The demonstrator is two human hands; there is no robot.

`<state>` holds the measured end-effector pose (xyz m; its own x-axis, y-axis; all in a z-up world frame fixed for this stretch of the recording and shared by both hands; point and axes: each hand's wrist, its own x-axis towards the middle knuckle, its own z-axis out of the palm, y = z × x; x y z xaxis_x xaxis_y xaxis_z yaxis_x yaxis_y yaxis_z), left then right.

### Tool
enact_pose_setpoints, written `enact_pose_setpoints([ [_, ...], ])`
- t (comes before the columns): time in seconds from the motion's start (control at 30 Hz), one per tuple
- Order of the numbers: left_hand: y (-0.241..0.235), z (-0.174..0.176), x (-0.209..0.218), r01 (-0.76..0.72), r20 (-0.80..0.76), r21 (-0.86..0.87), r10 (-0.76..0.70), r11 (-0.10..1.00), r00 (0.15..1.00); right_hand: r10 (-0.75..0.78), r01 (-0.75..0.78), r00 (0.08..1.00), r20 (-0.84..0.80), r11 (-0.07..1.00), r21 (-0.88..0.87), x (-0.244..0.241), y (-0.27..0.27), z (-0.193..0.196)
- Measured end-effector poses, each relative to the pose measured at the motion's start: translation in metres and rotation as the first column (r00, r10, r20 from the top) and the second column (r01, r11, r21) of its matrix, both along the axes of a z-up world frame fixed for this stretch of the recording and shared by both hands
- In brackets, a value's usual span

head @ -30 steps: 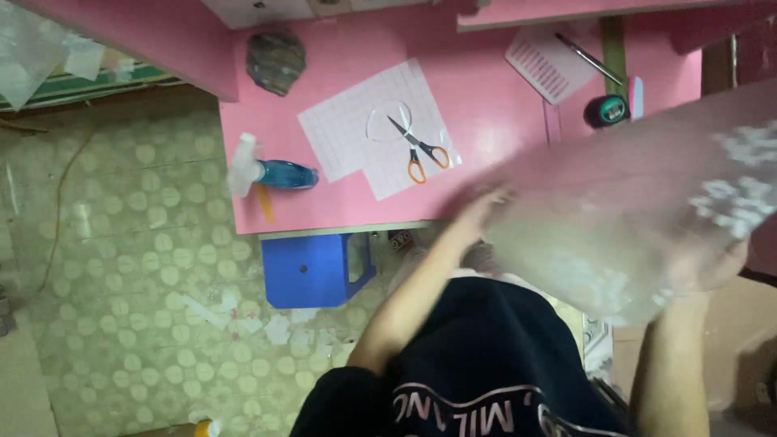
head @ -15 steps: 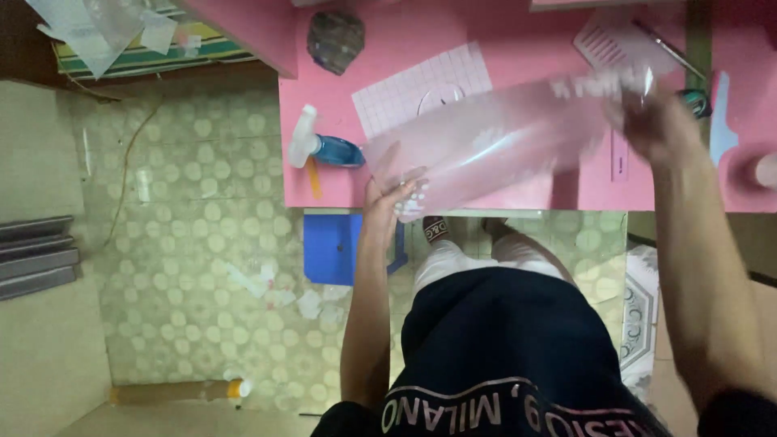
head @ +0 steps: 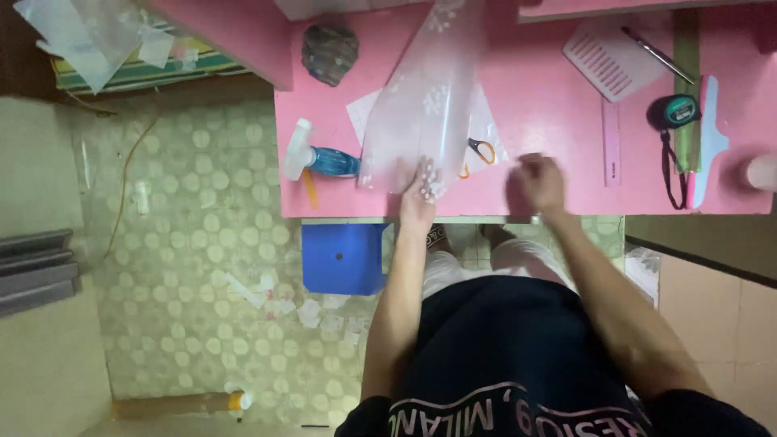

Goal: The person aligns a ruler on a transparent plastic sheet and uses scissors to cut along the edge. They reposition the ruler and continue cutting the sheet into smaller pieces on a pink tabletop.

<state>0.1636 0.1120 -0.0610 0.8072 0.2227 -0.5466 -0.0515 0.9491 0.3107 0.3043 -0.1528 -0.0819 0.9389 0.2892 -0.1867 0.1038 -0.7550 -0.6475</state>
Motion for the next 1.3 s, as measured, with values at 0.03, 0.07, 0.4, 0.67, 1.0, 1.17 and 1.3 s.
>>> enact_pose_setpoints([
  [0.03,0.001,0.031,0.001,0.01,0.0,0.0,-0.01,1.0,1.0,-0.01,0.01,1.0,0.0,1.0,0.0,-0.009,0.014,0.011],
  [0.07,0.002,0.062,0.003,-0.036,-0.018,-0.04,0.035,0.999,0.999,0.058,-0.057,0.995,0.078,0.998,-0.007,-0.016,0.027,0.022],
  [0.4,0.003,-0.007,-0.008,-0.33,-0.062,-0.413,0.335,0.849,0.94,0.208,-0.145,0.945,0.251,0.957,-0.25,-0.04,0.105,0.066],
  [0.67,-0.044,0.113,0.009,-0.181,0.122,-0.211,0.209,0.961,0.97,0.086,-0.033,0.987,0.137,0.936,-0.351,-0.035,0.031,0.085],
  [1.0,-0.077,0.187,-0.051,0.272,-0.003,0.493,-0.311,0.826,0.95,-0.253,0.351,0.841,0.478,0.928,-0.125,-0.03,-0.112,0.045],
  [1.17,-0.039,0.308,-0.002,0.281,0.292,0.669,-0.591,0.688,0.752,-0.306,0.436,0.854,0.421,0.863,-0.257,0.004,-0.135,0.009],
  [1.3,0.012,0.3,0.013,0.285,0.322,0.767,-0.73,0.575,0.603,-0.285,0.405,0.896,0.342,0.84,-0.361,0.032,-0.131,-0.004],
])
